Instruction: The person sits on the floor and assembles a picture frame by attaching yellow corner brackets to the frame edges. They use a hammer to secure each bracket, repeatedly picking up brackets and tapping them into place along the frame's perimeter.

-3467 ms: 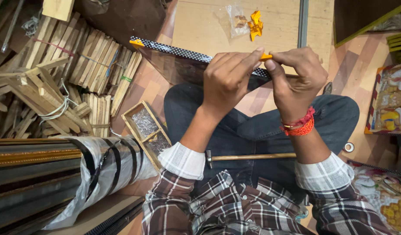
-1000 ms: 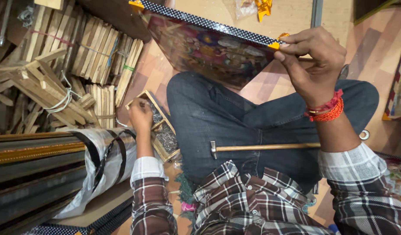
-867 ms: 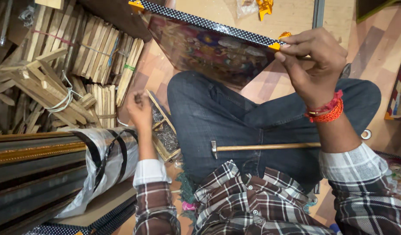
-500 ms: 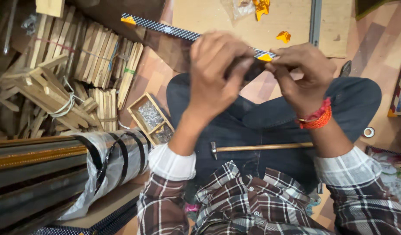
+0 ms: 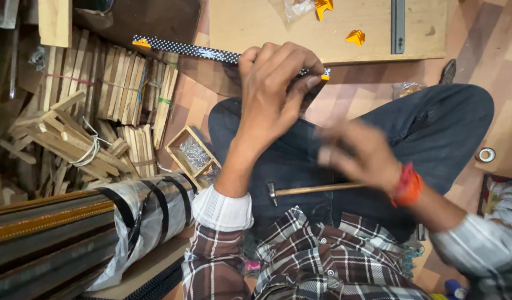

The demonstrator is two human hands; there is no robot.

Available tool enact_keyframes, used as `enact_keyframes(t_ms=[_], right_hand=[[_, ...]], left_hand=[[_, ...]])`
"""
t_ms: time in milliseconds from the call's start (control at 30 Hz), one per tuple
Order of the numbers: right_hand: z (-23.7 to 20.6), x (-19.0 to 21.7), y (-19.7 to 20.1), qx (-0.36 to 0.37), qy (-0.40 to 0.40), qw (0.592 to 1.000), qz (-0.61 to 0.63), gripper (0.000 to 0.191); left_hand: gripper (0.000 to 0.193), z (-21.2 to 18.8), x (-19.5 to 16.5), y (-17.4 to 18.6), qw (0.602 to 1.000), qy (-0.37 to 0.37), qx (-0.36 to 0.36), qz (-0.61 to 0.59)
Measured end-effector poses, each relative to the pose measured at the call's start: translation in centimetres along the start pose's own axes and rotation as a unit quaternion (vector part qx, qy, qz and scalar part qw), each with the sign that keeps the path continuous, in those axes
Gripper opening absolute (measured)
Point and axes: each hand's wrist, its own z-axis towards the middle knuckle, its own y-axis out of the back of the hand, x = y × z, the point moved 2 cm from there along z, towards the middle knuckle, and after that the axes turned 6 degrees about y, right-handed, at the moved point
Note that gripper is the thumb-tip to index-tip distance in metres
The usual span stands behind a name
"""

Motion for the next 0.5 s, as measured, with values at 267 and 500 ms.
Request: enact_keyframes(t_ms=[267, 500], right_hand=[[-10.1, 1.3, 0.6, 0.177, -0.104, 0.955, -0.214, 0.068], [-7.5, 5.0, 6.7, -0.116, -0.118, 0.974, -0.154, 0.047]], left_hand=[[0.01, 0.1, -0.3, 0.5, 0.999, 0.029, 0.036, -0.007], [0.009, 0.5, -0.3, 0.5, 0.995, 0.073, 0.064, -0.022]])
